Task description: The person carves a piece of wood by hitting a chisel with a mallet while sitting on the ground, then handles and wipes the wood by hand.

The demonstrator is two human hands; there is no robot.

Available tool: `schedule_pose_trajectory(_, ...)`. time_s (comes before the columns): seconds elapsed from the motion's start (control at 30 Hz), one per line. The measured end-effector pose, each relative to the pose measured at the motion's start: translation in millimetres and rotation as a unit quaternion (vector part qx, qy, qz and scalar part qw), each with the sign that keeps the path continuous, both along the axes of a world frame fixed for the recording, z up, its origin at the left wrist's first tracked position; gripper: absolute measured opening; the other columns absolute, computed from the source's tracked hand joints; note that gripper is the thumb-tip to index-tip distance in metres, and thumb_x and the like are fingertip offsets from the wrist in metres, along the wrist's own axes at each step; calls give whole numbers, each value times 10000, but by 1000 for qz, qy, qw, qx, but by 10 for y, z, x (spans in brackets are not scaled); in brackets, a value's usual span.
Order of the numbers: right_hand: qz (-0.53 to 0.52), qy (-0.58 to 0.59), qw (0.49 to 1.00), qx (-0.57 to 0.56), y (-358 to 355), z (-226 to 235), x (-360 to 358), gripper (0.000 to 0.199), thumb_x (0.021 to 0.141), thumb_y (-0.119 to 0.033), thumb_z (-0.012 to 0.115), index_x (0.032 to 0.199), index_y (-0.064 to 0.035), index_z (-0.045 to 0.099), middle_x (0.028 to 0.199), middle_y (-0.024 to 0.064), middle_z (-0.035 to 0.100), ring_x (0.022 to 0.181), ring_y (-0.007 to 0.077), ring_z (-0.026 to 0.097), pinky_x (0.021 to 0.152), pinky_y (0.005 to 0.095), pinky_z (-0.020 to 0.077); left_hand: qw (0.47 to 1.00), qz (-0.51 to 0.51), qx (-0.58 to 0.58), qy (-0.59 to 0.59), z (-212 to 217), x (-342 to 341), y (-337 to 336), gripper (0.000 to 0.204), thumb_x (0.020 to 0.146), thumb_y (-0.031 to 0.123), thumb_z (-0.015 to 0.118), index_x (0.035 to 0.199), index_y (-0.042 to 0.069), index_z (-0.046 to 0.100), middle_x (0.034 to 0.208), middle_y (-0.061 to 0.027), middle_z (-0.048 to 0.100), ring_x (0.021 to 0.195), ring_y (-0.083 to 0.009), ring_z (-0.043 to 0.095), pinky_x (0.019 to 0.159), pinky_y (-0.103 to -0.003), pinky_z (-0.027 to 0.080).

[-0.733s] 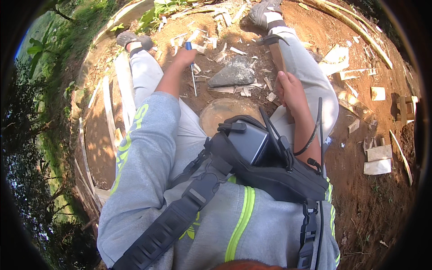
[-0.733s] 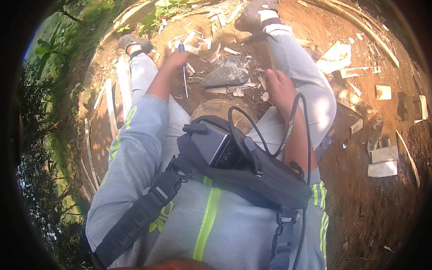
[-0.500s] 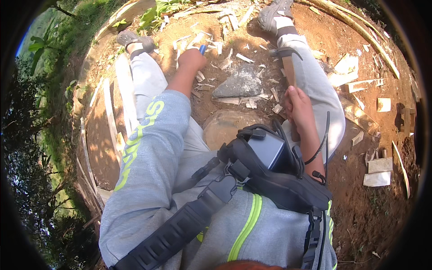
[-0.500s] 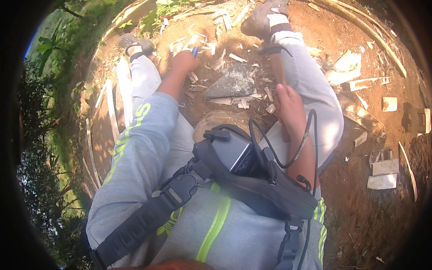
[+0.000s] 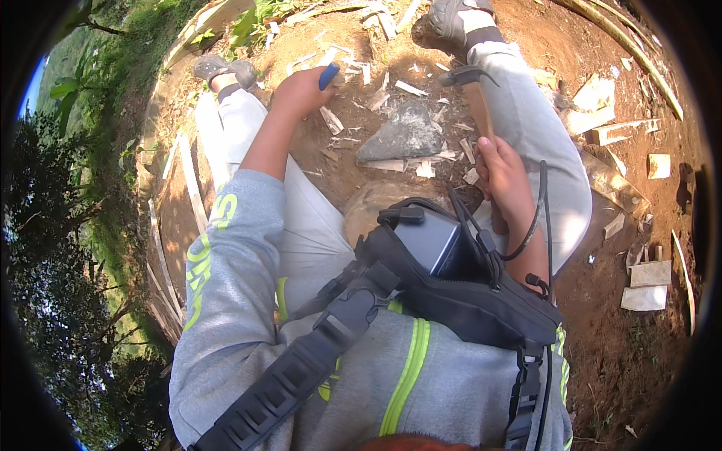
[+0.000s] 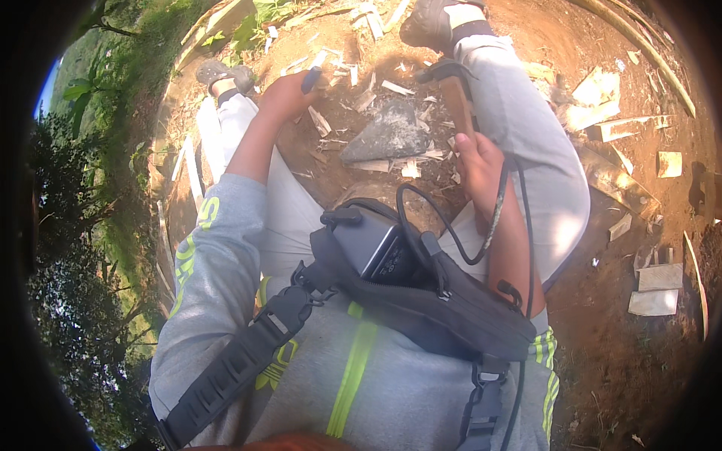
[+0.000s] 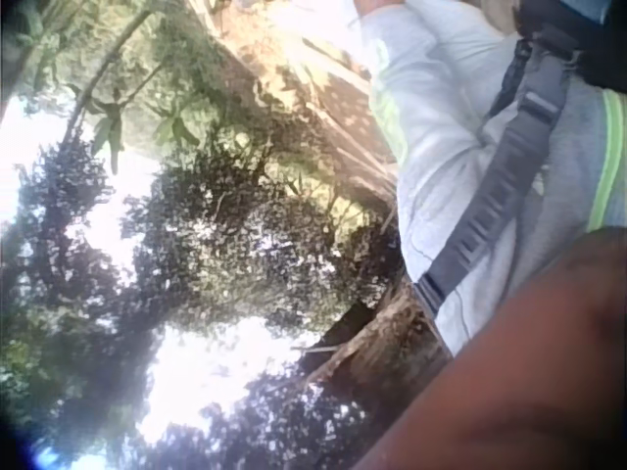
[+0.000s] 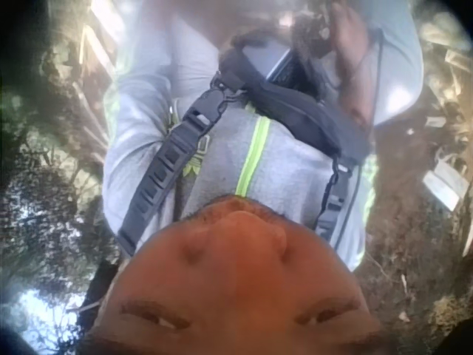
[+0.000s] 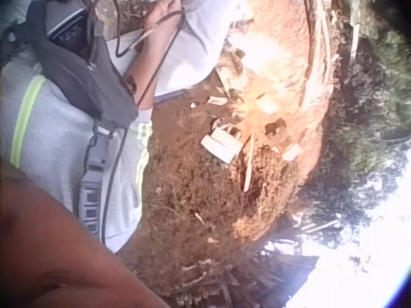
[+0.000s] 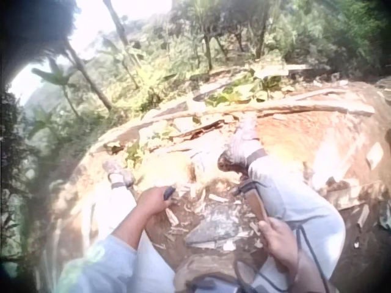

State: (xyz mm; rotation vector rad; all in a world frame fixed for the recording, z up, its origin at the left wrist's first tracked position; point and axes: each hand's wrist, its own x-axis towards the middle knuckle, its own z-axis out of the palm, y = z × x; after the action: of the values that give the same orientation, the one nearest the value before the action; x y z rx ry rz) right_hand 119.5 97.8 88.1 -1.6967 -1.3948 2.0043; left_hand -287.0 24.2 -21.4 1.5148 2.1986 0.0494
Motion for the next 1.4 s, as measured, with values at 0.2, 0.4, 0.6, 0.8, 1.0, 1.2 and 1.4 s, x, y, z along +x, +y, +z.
schedule_pose_trajectory(0.2, 158, -129, 976, 75, -24, -504, 220, 258, 1119, -297, 557, 1071, -44, 566, 720, -6, 514, 490, 103, 496, 435, 313, 427, 864, 188, 99, -457, 887, 248, -421, 433, 1007, 475, 759, 1004, 47, 693, 775, -29, 657, 771, -174, 648, 728, -346, 535)
schedule_pose_trajectory(0.4, 287, -218, 900, 247, -77, -615, 144, 483, 1008, -243, 623, 1369, 76, 586, 1086, 284, 755, 1056, 439, 735, 966, 495, 566, 539, 178, 213, -795, 1358, 541, -888, 564, 1060, 448, 691, 1414, 14, 634, 650, 34, 553, 660, -147, 562, 688, -351, 508)
schedule_pose_trajectory(0.6, 414, -311, 829, 210, -240, -88, -117, 432, 984, -329, 670, 1157, 57, 762, 1136, 296, 761, 1117, 448, 735, 1009, 491, 578, 549, 173, 246, -780, 1754, 748, -1015, 675, 1080, 523, 627, 1468, -29, 598, 609, 60, 505, 642, -103, 572, 599, -309, 516)
schedule_pose_trajectory(0.8, 236, -77, 873, 420, -305, 430, -279, 608, 1038, -407, 673, 1489, -13, 569, 1411, 263, 656, 1335, 410, 623, 1123, 475, 498, 656, 167, 227, -700, 1985, 966, -828, 466, 1088, 456, 646, 1214, 9, 687, 662, 39, 514, 643, -108, 557, 634, -314, 566)
schedule_pose_trajectory(1.0, 212, 151, 728, 635, -571, 1031, -698, 830, 1055, -470, 652, 1668, -10, 335, 1596, 257, 525, 1506, 425, 472, 1200, 487, 427, 776, 169, 236, -560, 2018, 1418, -483, 356, 1081, 396, 688, 890, 103, 623, 747, 24, 531, 687, -93, 555, 736, -341, 626)
schedule_pose_trajectory(1.2, 260, 14, 903, 343, -466, 891, -659, 905, 1033, -400, 687, 1683, 48, 244, 1695, 305, 359, 1540, 445, 423, 1223, 476, 409, 770, 209, 259, -543, 1944, 1142, -590, 322, 1087, 365, 672, 922, 99, 598, 751, 40, 500, 692, -80, 532, 733, -321, 629)
schedule_pose_trajectory(1.4, 325, 61, 742, 584, -594, 719, -737, 959, 991, -383, 747, 1690, 21, 229, 1689, 286, 378, 1531, 459, 421, 1257, 486, 370, 782, 201, 264, -527, 1964, 1317, -525, 315, 1090, 335, 682, 885, 112, 594, 744, 39, 508, 693, -82, 548, 701, -305, 599)
